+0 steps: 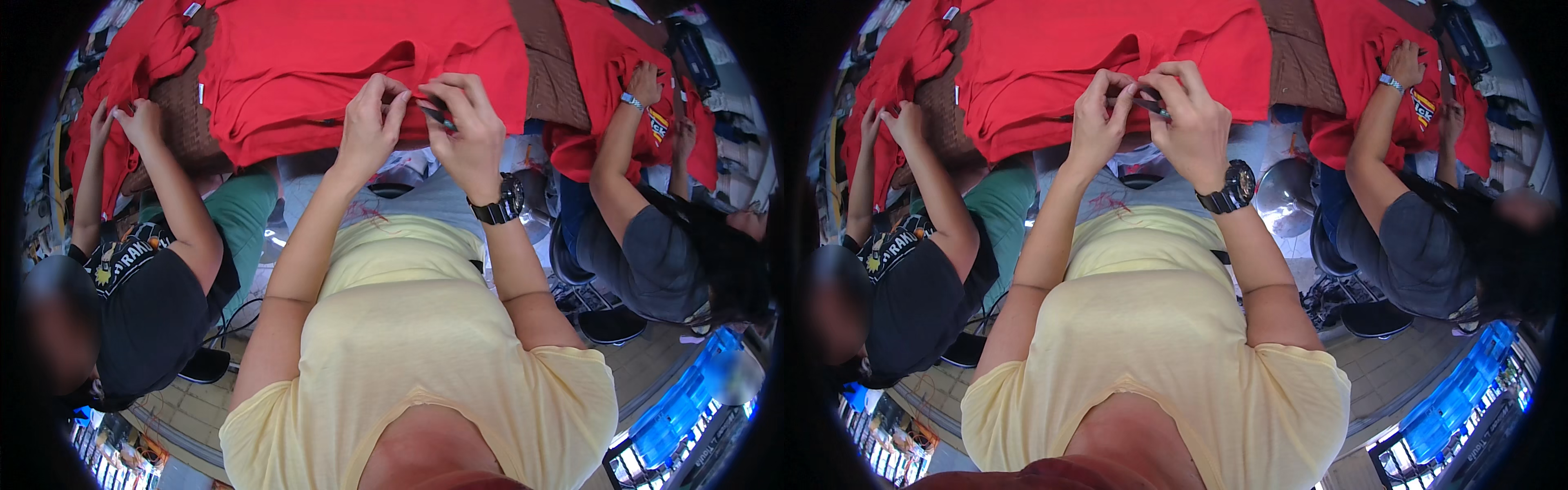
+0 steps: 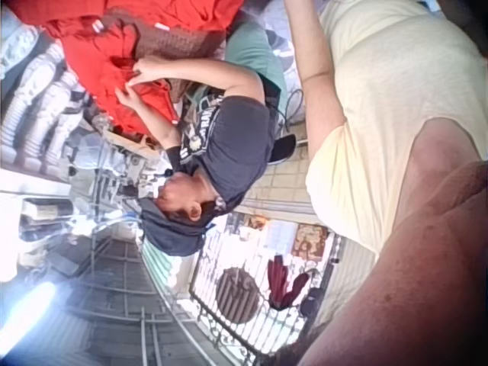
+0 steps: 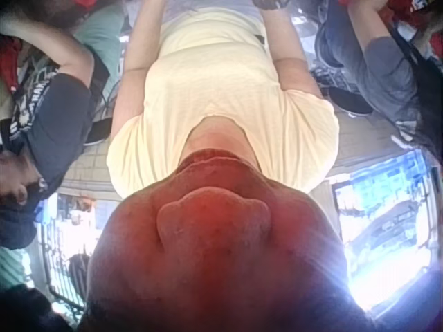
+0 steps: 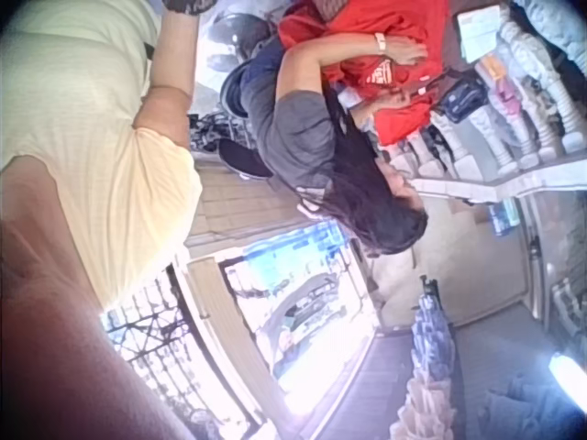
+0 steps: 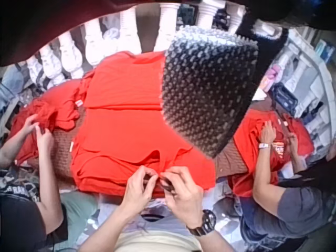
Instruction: The person trims loose threads from the necklines of red t-shirts using shears. They handle the shirts one at a time, cutting excess material from the collar region before moving to the next item.
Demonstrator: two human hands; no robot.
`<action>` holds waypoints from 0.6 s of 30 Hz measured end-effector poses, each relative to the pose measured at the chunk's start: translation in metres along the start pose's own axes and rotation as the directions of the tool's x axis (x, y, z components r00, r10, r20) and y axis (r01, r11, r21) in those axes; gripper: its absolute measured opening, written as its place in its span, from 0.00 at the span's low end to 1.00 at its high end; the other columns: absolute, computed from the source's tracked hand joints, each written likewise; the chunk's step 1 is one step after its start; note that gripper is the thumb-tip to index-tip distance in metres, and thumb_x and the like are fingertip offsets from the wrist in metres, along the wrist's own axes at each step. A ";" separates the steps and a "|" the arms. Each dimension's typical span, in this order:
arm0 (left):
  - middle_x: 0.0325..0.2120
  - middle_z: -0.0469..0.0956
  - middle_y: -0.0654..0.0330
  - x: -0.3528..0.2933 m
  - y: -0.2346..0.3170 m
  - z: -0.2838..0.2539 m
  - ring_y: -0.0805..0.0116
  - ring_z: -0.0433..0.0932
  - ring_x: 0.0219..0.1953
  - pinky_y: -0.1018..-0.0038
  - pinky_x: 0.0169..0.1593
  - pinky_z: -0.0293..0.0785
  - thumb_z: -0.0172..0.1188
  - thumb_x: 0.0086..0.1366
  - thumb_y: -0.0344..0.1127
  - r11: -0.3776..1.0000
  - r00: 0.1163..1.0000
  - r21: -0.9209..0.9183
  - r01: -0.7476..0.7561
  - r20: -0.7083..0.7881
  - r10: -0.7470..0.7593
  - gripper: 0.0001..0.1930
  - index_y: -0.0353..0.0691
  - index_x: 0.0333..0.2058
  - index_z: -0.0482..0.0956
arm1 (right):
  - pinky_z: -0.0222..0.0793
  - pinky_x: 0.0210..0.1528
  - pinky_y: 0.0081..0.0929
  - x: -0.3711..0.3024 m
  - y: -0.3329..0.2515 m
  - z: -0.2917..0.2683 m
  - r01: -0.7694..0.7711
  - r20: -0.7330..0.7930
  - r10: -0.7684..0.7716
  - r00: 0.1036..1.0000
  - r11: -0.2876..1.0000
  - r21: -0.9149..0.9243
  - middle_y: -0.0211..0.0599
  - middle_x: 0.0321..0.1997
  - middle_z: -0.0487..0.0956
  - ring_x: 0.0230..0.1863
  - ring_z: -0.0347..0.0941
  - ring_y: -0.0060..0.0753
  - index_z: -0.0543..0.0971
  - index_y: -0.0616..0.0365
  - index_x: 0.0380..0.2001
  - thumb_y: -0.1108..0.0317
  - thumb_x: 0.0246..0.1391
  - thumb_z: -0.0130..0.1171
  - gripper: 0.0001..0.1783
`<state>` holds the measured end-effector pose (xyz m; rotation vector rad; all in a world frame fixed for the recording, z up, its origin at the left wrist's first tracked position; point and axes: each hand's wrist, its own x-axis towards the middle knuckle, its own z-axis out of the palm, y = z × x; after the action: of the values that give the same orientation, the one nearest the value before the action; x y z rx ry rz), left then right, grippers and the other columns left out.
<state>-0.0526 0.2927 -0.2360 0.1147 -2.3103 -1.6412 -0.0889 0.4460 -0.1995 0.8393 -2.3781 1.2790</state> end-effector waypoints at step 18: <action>0.32 0.76 0.50 -0.005 -0.022 0.015 0.54 0.79 0.33 0.64 0.36 0.76 0.63 0.59 0.18 0.927 0.925 0.214 -0.309 -0.156 0.345 0.08 0.31 0.37 0.76 | 0.70 0.43 0.45 0.000 0.020 0.019 -0.417 0.224 0.388 0.894 0.903 0.099 0.54 0.37 0.78 0.41 0.76 0.59 0.78 0.68 0.37 0.68 0.63 0.59 0.11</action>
<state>-0.0542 0.2999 -0.2616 -0.0705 -2.1883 -1.1953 -0.1013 0.4386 -0.2237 0.5438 -2.7507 1.6070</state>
